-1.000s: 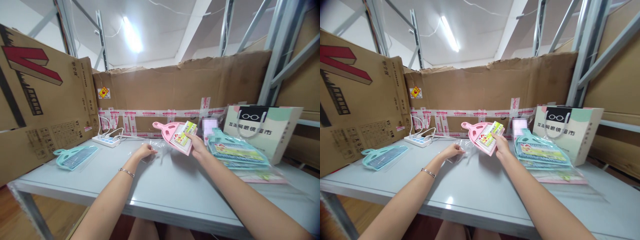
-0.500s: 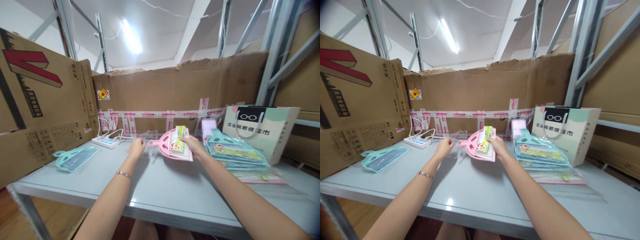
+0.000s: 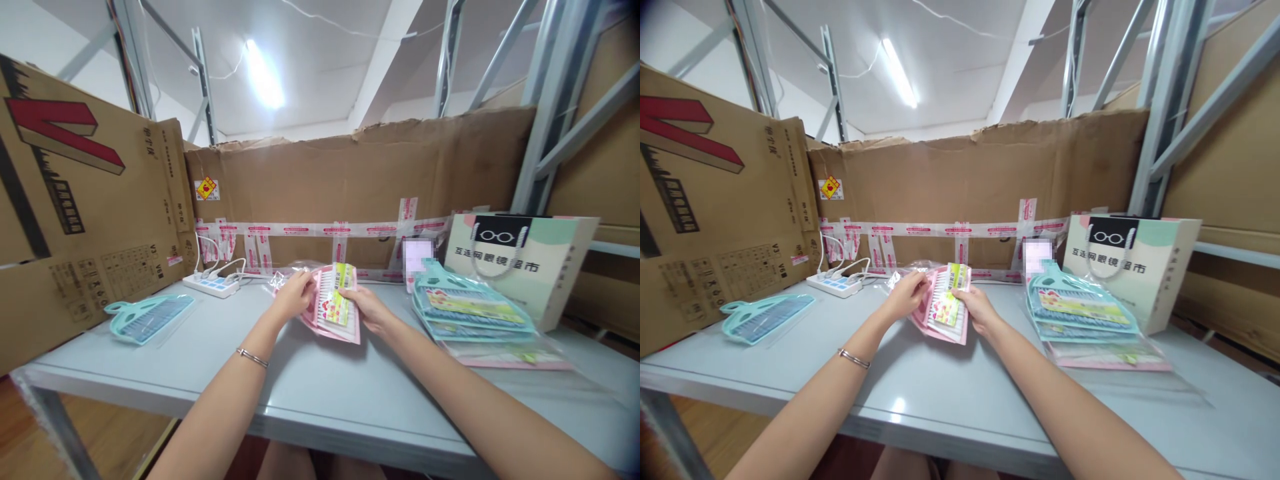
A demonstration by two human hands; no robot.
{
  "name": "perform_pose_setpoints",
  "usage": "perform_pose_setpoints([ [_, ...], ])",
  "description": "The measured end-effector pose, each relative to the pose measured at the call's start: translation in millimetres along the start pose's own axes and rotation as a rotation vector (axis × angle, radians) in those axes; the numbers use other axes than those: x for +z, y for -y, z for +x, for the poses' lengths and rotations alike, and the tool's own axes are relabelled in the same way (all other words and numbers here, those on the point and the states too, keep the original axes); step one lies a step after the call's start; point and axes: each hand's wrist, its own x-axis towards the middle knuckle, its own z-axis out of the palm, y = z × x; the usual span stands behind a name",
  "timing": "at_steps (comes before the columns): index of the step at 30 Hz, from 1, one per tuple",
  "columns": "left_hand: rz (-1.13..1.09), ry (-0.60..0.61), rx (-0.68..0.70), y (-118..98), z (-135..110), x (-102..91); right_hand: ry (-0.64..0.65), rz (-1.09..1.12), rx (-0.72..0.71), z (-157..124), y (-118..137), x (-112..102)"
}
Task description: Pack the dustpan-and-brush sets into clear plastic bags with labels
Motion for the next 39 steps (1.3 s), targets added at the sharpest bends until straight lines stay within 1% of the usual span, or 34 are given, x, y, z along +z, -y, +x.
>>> perform_pose_setpoints([
  [2, 0.006, -0.016, 0.041, -2.3, 0.2, -1.5, 0.045, 0.015, 0.033, -1.0, -3.5, 3.2],
  [3, 0.004, -0.02, 0.055, -3.1, 0.3, -2.3, 0.039, 0.03, 0.028, -0.4, -4.2, 3.5],
  [7, -0.019, -0.011, 0.092, -7.3, 0.2, -3.5, -0.108, 0.114, -0.046, 4.6, -1.9, 0.2],
  [9, -0.022, -0.019, 0.127, -10.6, 0.4, -2.3, -0.144, 0.14, -0.063, 4.6, -1.4, 0.2],
  [12, -0.012, -0.039, 0.194, -16.2, 0.8, 1.7, -0.068, 0.145, -0.036, 0.9, -5.6, 5.4],
  [14, -0.001, -0.007, 0.227, -20.8, 0.6, 4.2, -0.041, 0.161, -0.03, -1.0, -9.4, 9.6],
  [16, 0.015, 0.052, 0.247, -26.4, -0.2, 5.2, -0.099, 0.202, -0.052, -0.5, -11.0, 11.6],
  [17, 0.023, 0.064, 0.244, -29.4, -0.7, 4.9, -0.148, 0.23, -0.071, 0.6, -10.5, 11.5],
  [18, 0.03, 0.048, 0.227, -32.1, -1.3, 4.0, -0.199, 0.261, -0.091, 2.2, -9.3, 10.6],
  [19, 0.033, -0.006, 0.193, -34.4, -1.7, 2.9, -0.243, 0.292, -0.111, 3.9, -7.5, 9.3],
  [20, 0.026, -0.1, 0.136, -35.9, -1.8, 1.5, -0.281, 0.323, -0.132, 5.4, -5.5, 7.6],
  [21, 0.005, -0.226, 0.053, -36.5, -1.6, 0.3, -0.309, 0.352, -0.155, 6.7, -3.4, 6.0],
  [23, -0.103, -0.49, -0.169, -35.0, -0.4, -0.8, -0.336, 0.395, -0.195, 7.7, -0.4, 3.5],
  [24, -0.194, -0.573, -0.308, -33.7, 0.5, -0.3, -0.341, 0.409, -0.208, 7.4, 0.4, 3.0],
  [25, -0.316, -0.594, -0.46, -32.5, 1.3, 1.0, -0.344, 0.419, -0.216, 6.6, 0.4, 3.1],
  [26, -0.472, -0.541, -0.604, -32.1, 2.0, 3.0, -0.347, 0.426, -0.218, 5.5, -0.1, 3.6],
  [27, -0.649, -0.422, -0.719, -32.8, 2.3, 5.5, -0.346, 0.432, -0.219, 4.2, -1.1, 4.6],
  [28, -0.824, -0.264, -0.785, -34.7, 2.3, 8.4, -0.339, 0.435, -0.218, 2.9, -2.4, 5.8],
  [29, -0.972, -0.111, -0.796, -37.7, 1.9, 11.2, -0.326, 0.435, -0.217, 1.8, -3.9, 7.2],
  [30, -1.082, -0.001, -0.761, -41.3, 1.2, 13.8, -0.31, 0.428, -0.214, 1.1, -5.4, 8.5],
  [31, -1.148, 0.053, -0.703, -44.9, 0.3, 15.8, -0.291, 0.417, -0.209, 0.8, -6.6, 9.7],
  [32, -1.175, 0.057, -0.651, -48.0, -0.5, 17.3, -0.272, 0.404, -0.201, 1.1, -7.3, 10.4],
  [34, -1.174, -0.001, -0.602, -50.7, -1.7, 18.5, -0.247, 0.372, -0.175, 3.4, -6.7, 9.8],
  [36, -1.161, -0.031, -0.604, -47.9, -1.9, 18.1, -0.244, 0.335, -0.154, 7.8, -3.5, 5.3],
  [39, -1.132, -0.019, -0.62, -37.9, -1.2, 16.8, -0.316, 0.242, -0.152, 16.7, 3.3, -9.0],
])
